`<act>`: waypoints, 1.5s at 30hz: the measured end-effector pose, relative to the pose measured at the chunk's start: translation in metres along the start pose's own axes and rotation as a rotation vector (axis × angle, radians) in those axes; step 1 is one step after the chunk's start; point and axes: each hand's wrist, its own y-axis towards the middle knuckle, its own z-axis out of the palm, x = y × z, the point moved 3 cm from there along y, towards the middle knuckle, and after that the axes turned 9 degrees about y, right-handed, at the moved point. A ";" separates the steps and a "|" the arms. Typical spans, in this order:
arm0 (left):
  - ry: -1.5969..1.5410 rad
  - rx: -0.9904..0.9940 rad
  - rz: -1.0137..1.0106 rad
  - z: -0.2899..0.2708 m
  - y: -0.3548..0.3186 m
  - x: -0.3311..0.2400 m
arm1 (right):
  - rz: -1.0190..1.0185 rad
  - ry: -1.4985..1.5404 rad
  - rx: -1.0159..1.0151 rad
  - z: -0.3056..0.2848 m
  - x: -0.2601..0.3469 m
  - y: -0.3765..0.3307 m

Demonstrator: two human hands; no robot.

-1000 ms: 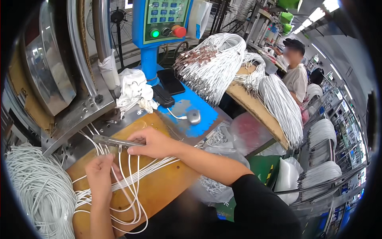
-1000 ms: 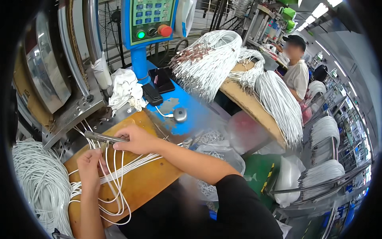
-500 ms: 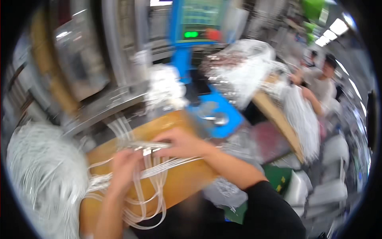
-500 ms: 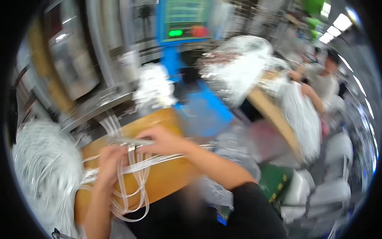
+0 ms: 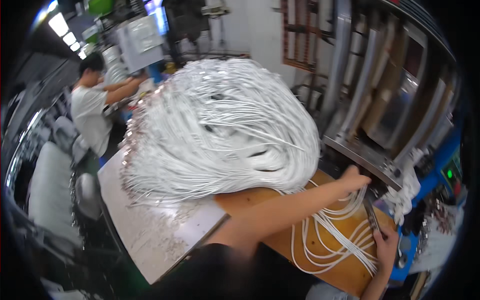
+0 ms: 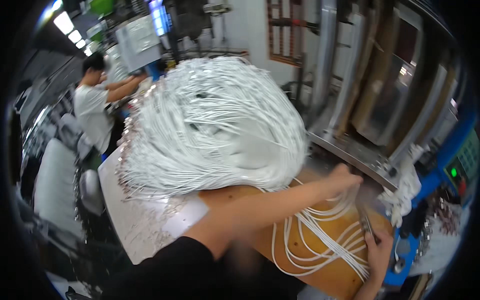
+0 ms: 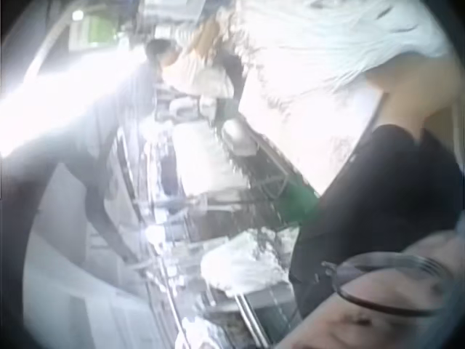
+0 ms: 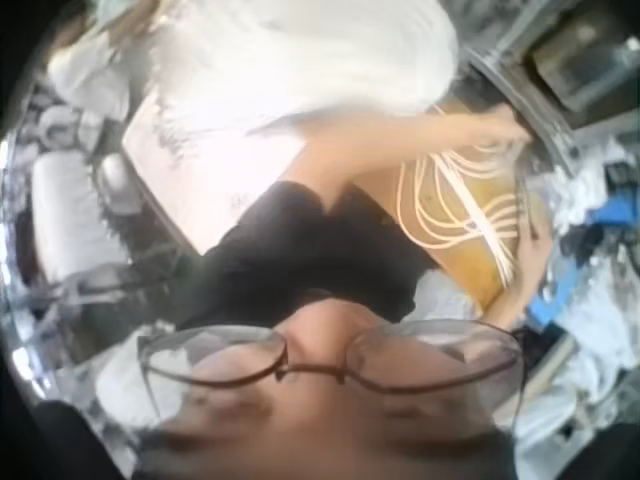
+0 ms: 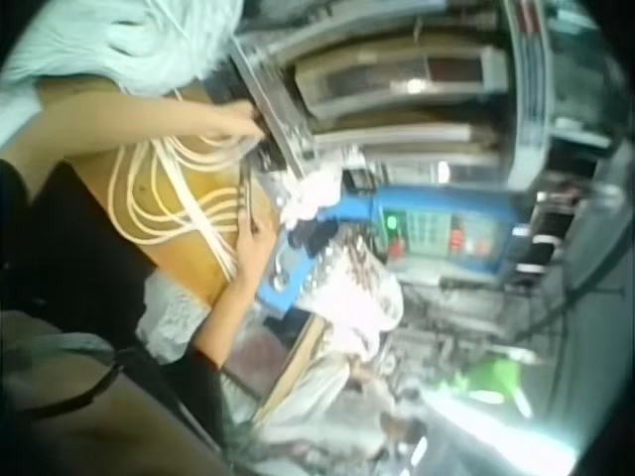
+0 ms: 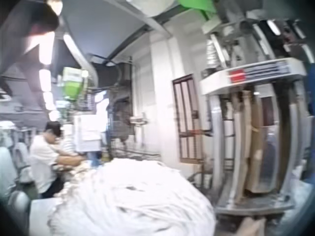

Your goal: The person molds cable ends by inserting wire connectors into a metal fixture, feeding them into a molding machine, and removing the processed cables.

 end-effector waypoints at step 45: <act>0.597 0.705 -0.018 -0.110 -0.161 -0.100 | -0.036 -0.318 0.004 0.031 0.025 0.116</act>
